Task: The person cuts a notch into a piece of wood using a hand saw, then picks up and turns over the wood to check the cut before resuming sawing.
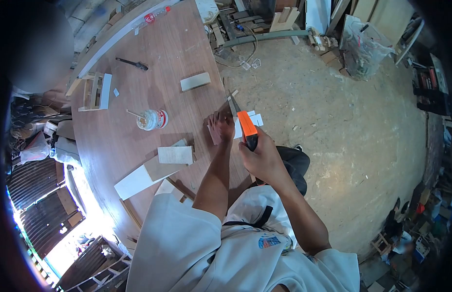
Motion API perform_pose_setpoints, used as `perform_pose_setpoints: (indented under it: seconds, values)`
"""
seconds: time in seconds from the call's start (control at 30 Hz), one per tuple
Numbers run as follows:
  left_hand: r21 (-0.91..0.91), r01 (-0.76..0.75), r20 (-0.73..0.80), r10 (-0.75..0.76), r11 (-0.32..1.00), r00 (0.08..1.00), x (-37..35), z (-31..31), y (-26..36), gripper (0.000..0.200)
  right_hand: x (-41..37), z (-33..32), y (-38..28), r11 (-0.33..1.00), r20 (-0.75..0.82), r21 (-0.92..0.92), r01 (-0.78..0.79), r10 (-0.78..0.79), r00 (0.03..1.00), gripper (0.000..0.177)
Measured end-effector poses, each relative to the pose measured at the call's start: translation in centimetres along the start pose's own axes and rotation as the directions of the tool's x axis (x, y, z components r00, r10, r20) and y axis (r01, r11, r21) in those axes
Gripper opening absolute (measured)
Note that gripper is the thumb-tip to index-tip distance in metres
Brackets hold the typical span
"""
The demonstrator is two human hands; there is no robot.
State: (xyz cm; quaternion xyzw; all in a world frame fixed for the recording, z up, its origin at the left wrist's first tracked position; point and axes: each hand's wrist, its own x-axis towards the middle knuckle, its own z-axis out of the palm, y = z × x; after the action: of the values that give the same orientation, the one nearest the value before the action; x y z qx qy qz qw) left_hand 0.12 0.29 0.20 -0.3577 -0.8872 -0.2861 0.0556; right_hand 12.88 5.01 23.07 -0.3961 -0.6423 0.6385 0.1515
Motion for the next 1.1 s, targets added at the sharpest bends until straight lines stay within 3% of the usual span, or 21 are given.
perform_pose_setpoints:
  seconds: [0.17,0.23,0.33,0.4,0.47,0.57,0.77,0.83,1.0,1.07,1.1]
  values:
    - [-0.048,0.048,0.016,-0.047,0.998,0.999,-1.0,2.6,-1.8,0.006,-1.0,-0.6,-0.5,0.998,0.013,-0.001,-0.066,0.066,0.998,0.011]
    - [0.058,0.011,0.037,-0.013,0.998,0.999,-0.4,1.1,-0.7,0.007,-0.9,-0.7,-0.5,0.995,0.021,0.005,-0.101,0.101,0.995,0.011]
    - [0.021,0.001,0.053,-0.002,1.0,0.999,-0.2,0.8,-0.8,0.009,0.7,-1.0,-1.3,0.999,0.007,-0.053,-0.003,0.003,1.0,0.011]
    - [0.004,-0.015,0.061,0.015,1.0,0.998,-0.3,0.7,-1.0,0.011,3.3,-2.2,-3.5,0.949,0.155,0.076,-0.306,0.292,0.944,0.01]
    - [-0.018,-0.044,0.062,0.045,0.999,0.997,-0.1,0.7,-0.7,0.012,7.1,-3.0,-3.6,0.926,0.19,0.169,-0.339,0.307,0.933,0.011]
    - [0.074,0.03,0.125,-0.039,0.997,0.991,0.1,0.3,-0.1,0.013,10.9,-3.3,-4.5,0.888,0.288,0.243,-0.391,0.319,0.903,0.011]
    - [0.071,0.045,0.151,-0.055,0.996,0.987,0.2,-0.1,0.1,0.013,8.6,-1.6,-2.5,0.939,0.223,0.107,-0.326,0.296,0.929,0.011]
    - [0.023,0.032,0.126,-0.034,0.999,0.991,-0.1,-0.2,0.0,0.013,7.7,-1.6,-1.5,0.921,0.211,0.146,-0.36,0.327,0.921,0.009]
    - [0.034,-0.041,0.029,0.04,0.999,0.999,-0.2,0.2,-0.3,0.012,4.8,-1.5,-0.7,0.965,0.123,0.05,-0.258,0.251,0.96,0.005]
    - [0.036,-0.078,-0.022,0.079,0.996,0.997,-0.1,0.1,-0.5,0.011,2.3,0.1,2.0,0.994,0.034,-0.061,-0.091,0.093,0.995,0.004]
    - [0.03,-0.078,-0.023,0.079,0.996,0.997,-0.1,0.0,-0.4,0.011,0.6,0.3,2.8,0.994,0.03,-0.066,-0.09,0.092,0.995,0.004]
